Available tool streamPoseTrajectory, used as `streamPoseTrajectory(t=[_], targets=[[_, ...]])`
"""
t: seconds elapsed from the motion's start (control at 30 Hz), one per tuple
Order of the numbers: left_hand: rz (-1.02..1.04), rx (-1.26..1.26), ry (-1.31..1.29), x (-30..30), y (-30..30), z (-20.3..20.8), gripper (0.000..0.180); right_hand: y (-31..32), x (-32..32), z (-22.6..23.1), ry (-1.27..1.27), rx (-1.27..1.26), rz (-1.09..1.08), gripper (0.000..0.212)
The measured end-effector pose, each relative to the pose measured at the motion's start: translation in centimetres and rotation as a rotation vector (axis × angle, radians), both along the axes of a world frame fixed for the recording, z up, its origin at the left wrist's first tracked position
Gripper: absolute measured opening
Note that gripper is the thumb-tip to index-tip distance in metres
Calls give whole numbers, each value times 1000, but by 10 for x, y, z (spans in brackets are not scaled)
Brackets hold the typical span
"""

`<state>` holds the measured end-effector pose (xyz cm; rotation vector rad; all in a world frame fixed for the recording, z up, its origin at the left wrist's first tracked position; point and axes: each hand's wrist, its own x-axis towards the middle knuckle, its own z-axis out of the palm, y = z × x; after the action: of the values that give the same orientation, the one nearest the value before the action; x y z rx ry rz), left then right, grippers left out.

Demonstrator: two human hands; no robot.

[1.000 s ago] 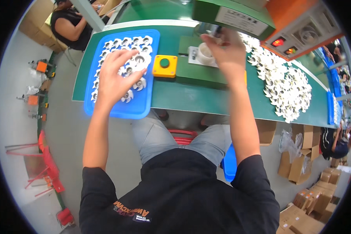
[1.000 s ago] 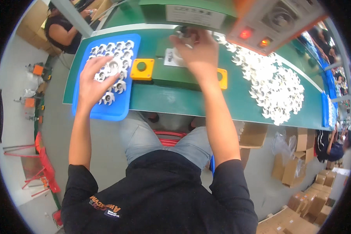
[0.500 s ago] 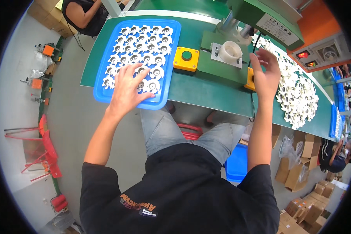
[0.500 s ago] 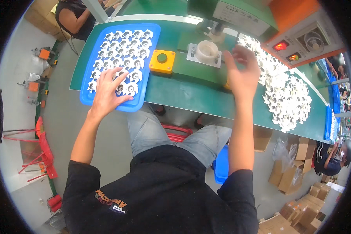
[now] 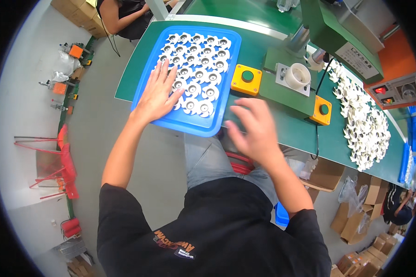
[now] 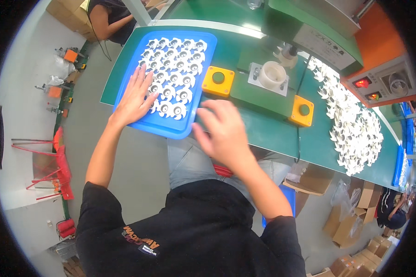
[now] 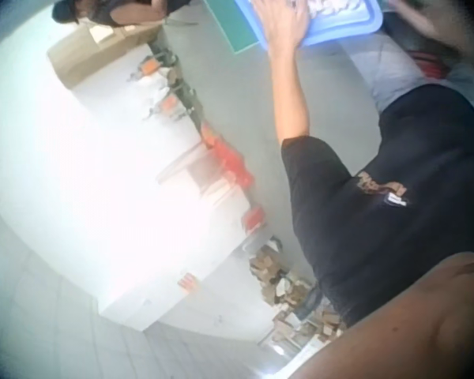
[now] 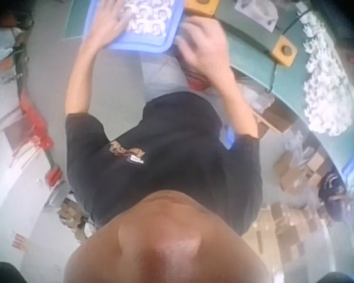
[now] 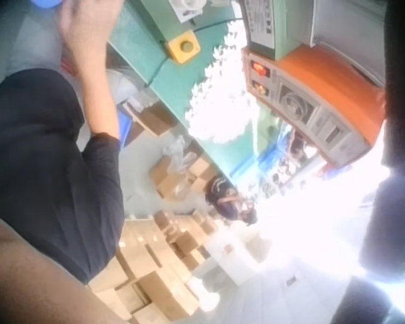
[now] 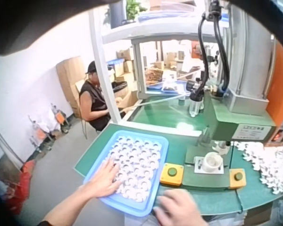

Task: Assemble small components using a press machine at a factory workstation.

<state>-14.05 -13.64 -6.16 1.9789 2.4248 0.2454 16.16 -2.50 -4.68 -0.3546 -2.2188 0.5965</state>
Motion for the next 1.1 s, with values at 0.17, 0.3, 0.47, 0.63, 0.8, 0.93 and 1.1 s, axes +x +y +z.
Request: streamPoseTrajectory(t=[0.17,0.3,0.47,0.63,0.8,0.93,1.1], targets=[[-20,-18,43,-9,13,-16,78,-22,-69,-13,-160,75,39,44],[-7,-40,71,-11,15,-17,75,-19,-120,-31,-384,170,-97,52],[-8,-19,66,-12,17,-19,71,-16,-139,-46,-581,186,-180,63],[-1,-15,49,-11,20,-18,72,-9,-137,-49,-628,228,-166,70],[9,-10,47,-12,22,-21,72,-6,-137,-46,-679,224,-149,72],[11,-2,36,-12,25,-22,73,0,-138,-49,-682,241,-182,72],[11,-2,15,-13,24,-20,73,-1,-132,-46,-616,264,-171,73]])
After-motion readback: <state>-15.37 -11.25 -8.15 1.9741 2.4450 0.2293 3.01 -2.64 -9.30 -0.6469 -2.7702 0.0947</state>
